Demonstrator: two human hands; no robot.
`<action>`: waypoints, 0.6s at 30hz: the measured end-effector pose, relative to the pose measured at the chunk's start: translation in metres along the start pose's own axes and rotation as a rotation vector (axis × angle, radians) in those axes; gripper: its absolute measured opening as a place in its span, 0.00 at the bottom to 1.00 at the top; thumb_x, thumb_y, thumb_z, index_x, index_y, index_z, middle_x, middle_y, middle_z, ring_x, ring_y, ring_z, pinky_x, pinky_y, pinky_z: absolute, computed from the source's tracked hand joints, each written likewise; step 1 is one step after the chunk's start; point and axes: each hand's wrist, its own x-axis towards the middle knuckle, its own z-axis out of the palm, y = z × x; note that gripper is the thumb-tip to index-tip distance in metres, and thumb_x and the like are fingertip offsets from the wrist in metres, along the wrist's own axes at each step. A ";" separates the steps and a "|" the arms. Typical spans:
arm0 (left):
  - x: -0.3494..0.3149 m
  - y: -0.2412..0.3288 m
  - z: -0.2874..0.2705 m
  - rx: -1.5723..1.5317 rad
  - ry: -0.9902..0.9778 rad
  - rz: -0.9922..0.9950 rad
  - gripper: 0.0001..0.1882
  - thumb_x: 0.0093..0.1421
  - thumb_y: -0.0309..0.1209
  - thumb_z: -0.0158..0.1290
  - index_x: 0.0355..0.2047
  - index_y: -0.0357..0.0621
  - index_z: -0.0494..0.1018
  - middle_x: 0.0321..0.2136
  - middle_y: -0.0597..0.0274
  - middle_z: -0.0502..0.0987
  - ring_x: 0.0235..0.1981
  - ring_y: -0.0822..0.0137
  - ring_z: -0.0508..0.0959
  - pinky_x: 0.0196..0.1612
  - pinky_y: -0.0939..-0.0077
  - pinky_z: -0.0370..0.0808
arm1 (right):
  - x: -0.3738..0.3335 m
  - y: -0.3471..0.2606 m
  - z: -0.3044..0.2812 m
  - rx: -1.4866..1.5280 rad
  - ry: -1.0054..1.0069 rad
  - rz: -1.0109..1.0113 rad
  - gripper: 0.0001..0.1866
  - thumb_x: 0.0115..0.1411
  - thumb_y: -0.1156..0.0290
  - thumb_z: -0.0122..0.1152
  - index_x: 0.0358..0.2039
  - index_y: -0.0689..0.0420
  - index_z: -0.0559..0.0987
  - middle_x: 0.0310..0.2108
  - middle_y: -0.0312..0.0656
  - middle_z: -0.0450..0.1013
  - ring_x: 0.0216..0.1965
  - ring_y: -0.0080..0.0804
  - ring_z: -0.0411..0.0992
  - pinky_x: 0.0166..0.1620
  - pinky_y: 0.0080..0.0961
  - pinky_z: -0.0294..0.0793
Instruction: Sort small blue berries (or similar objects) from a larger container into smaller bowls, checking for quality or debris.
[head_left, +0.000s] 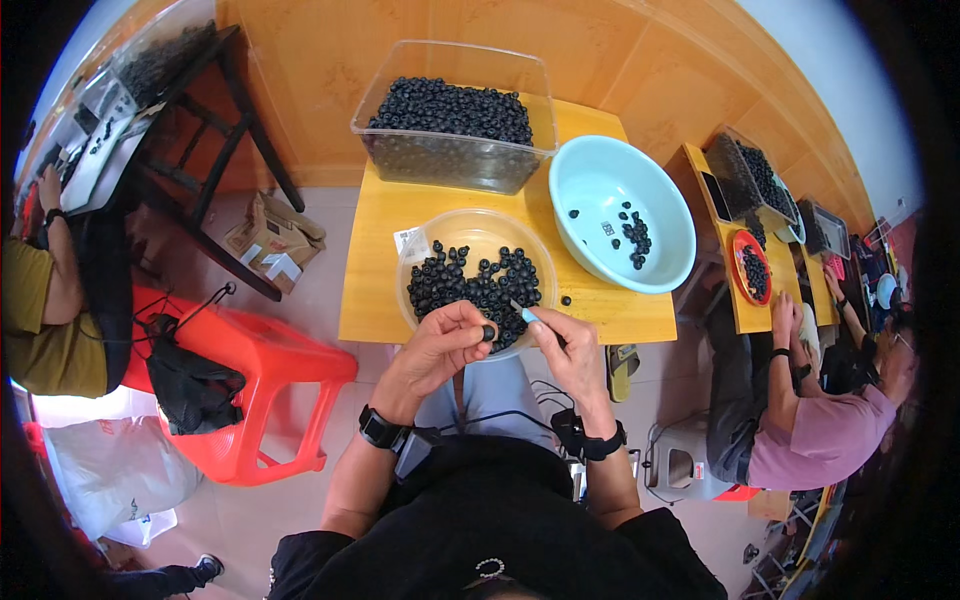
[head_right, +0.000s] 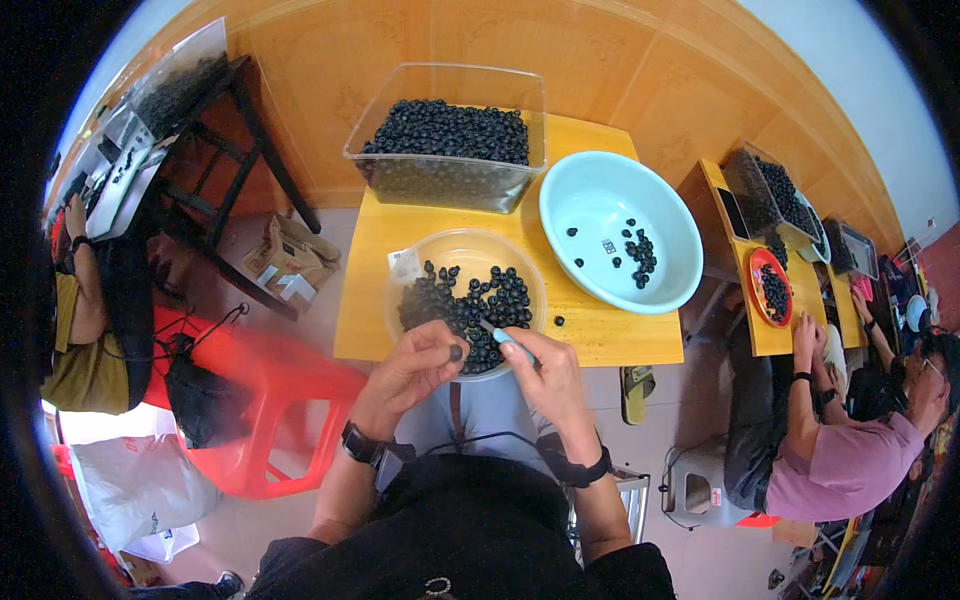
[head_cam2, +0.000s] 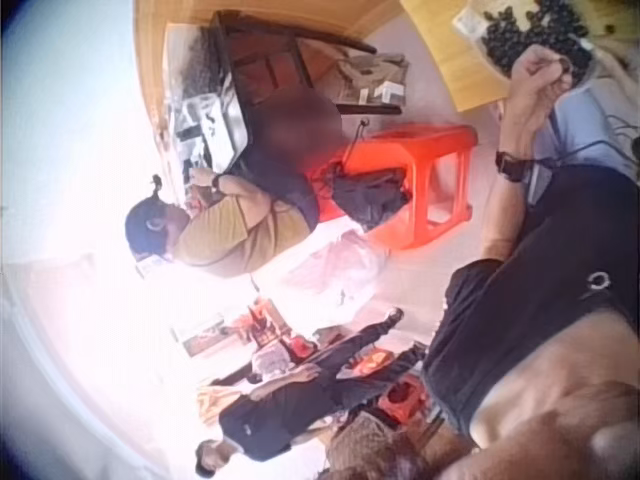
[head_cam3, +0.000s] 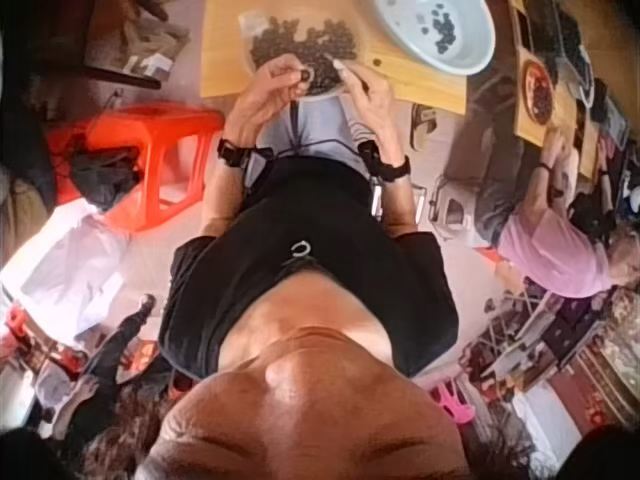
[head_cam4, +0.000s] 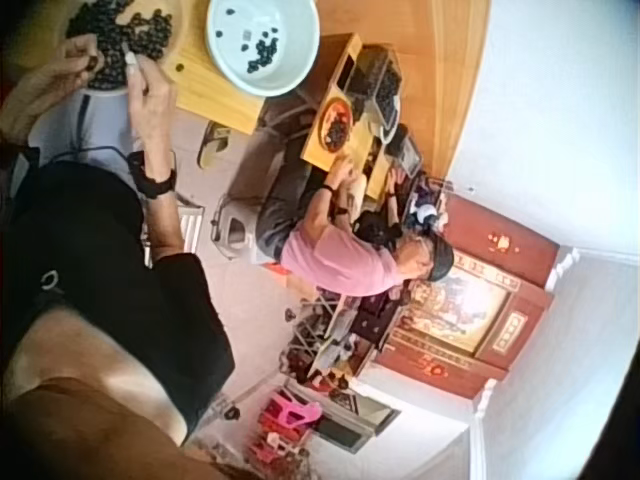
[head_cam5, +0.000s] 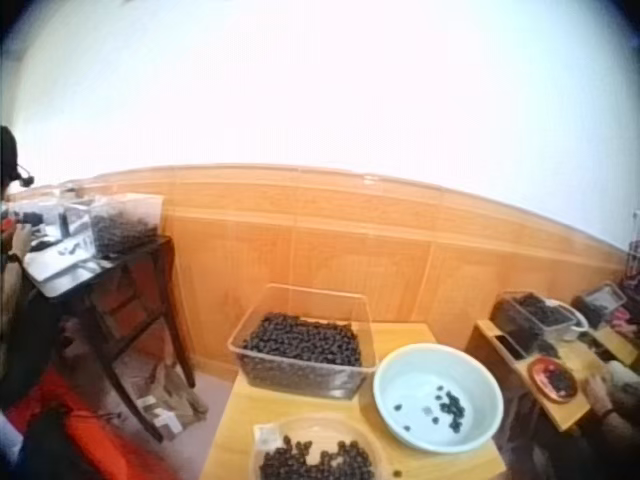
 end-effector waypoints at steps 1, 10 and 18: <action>0.001 -0.001 0.002 0.011 0.031 -0.016 0.09 0.55 0.24 0.55 0.37 0.42 0.69 0.33 0.62 0.77 0.28 0.74 0.77 0.34 0.84 0.76 | -0.001 -0.004 0.001 0.085 0.015 -0.073 0.12 0.52 0.72 0.61 0.37 0.62 0.78 0.30 0.47 0.75 0.28 0.33 0.74 0.31 0.20 0.70; -0.002 -0.004 -0.002 0.158 0.084 -0.078 0.11 0.55 0.24 0.55 0.39 0.42 0.68 0.33 0.63 0.75 0.29 0.73 0.77 0.33 0.83 0.76 | 0.000 -0.028 0.010 0.162 -0.144 -0.159 0.10 0.48 0.76 0.64 0.33 0.62 0.78 0.23 0.42 0.70 0.24 0.33 0.70 0.28 0.26 0.67; -0.003 0.008 -0.007 0.520 0.416 0.103 0.09 0.56 0.26 0.55 0.38 0.39 0.71 0.31 0.62 0.76 0.30 0.73 0.77 0.36 0.81 0.76 | 0.049 0.036 -0.060 -0.233 0.376 -0.036 0.13 0.50 0.69 0.63 0.33 0.64 0.78 0.25 0.49 0.74 0.24 0.40 0.72 0.30 0.30 0.69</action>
